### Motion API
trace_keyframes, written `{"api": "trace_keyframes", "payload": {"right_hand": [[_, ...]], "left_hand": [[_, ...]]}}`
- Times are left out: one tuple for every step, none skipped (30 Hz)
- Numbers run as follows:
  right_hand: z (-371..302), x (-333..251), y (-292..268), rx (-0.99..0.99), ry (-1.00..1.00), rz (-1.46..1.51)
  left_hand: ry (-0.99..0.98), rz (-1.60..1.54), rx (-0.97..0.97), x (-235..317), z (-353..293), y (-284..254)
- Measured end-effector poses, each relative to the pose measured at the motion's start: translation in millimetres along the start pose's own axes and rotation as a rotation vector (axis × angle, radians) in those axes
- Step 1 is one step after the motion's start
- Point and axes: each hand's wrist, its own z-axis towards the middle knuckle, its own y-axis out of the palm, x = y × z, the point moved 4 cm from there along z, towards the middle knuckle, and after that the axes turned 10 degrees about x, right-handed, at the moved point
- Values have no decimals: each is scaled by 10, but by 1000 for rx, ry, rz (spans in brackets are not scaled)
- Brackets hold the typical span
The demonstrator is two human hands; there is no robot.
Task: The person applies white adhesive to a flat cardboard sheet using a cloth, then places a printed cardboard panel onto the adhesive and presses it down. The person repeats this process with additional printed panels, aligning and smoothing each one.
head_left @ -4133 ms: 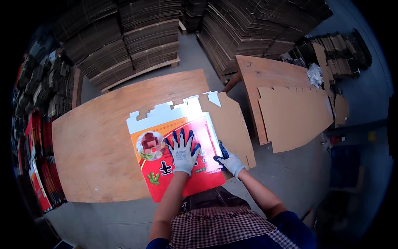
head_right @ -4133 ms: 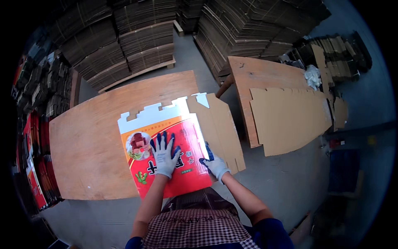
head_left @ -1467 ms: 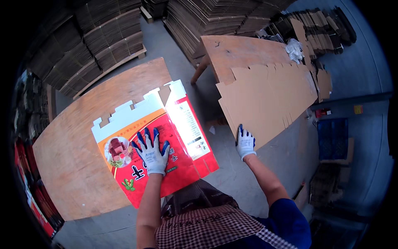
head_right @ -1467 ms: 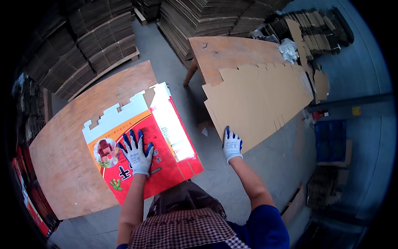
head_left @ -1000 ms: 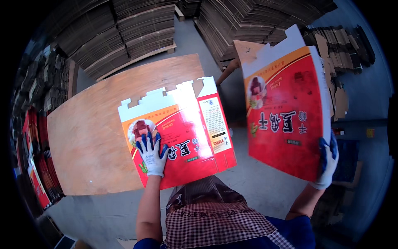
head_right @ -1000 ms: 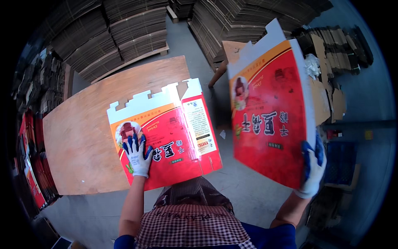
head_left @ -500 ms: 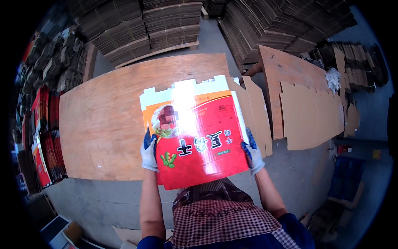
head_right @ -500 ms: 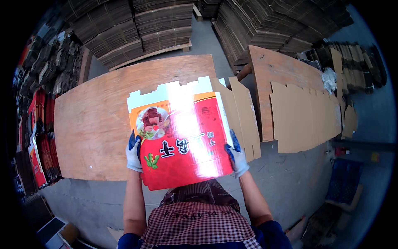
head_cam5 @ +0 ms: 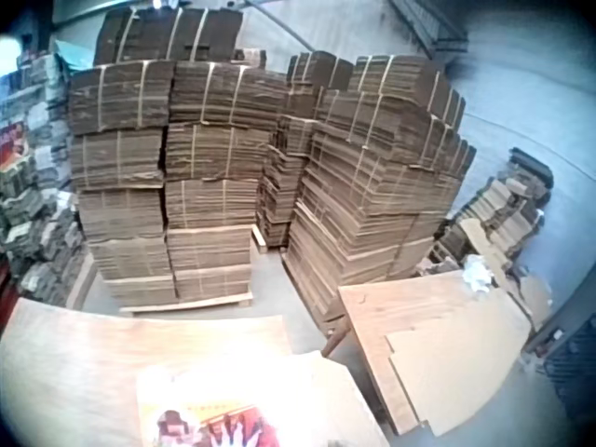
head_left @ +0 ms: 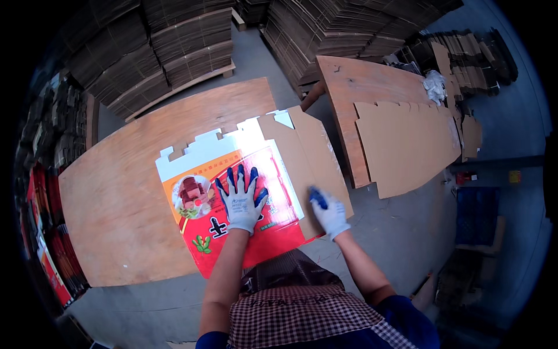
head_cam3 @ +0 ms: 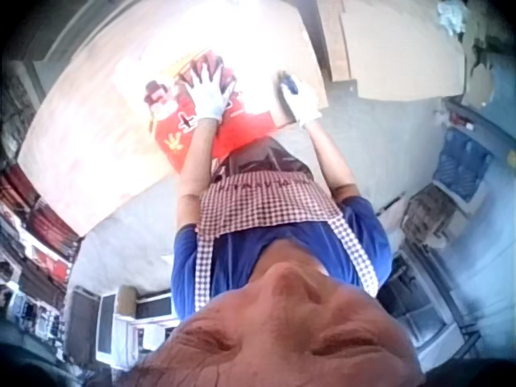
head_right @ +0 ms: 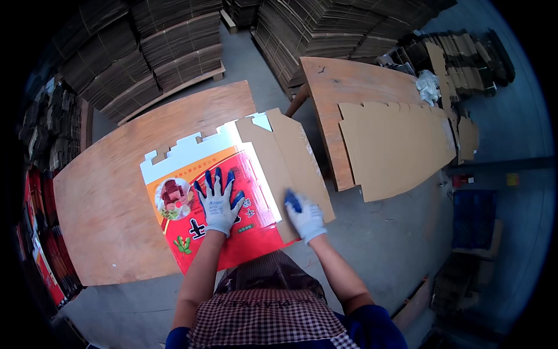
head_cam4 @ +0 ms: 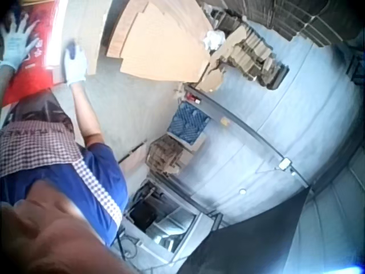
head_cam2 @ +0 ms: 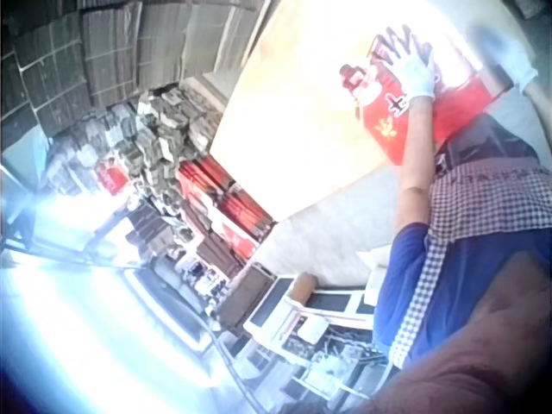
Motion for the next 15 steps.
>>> {"api": "trace_keyframes", "payload": {"right_hand": [[179, 38, -179, 122, 70, 47], [372, 229, -305, 317, -7, 76], [559, 475, -361, 416, -73, 5], [721, 655, -371, 383, 56, -146], [847, 734, -387, 246, 258, 74], [979, 788, -375, 133, 326, 328], [1060, 800, -315, 15, 391, 581], [1053, 834, -373, 49, 370, 592], [1053, 549, -454, -55, 371, 710], [1039, 267, -577, -155, 380, 817], [1033, 132, -613, -228, 258, 897], [1033, 5, -546, -313, 284, 756], [1064, -114, -432, -343, 254, 788], [1142, -219, -298, -151, 16, 650], [1211, -353, -156, 37, -222, 509]], "left_hand": [[-15, -2, -30, -13, 1, 26], [-20, -9, -60, -6, 11, 27], [-24, -16, -95, 2, 5, 23], [-30, -13, -117, 9, 12, 22], [-26, -2, -113, -5, 5, 22], [-17, 2, -109, 2, 14, 25], [-8, 5, -104, 7, 24, 25], [-17, 6, -128, -2, 28, 27], [-39, 16, -157, -36, 9, 6], [-58, 18, -182, -53, -5, 7], [-56, -1, -160, -39, 2, 22], [-56, -12, -141, -48, -9, 38], [-51, -26, -121, -37, -1, 48], [-42, -33, -120, -25, 1, 59], [-36, -36, -118, -21, 13, 47]]}}
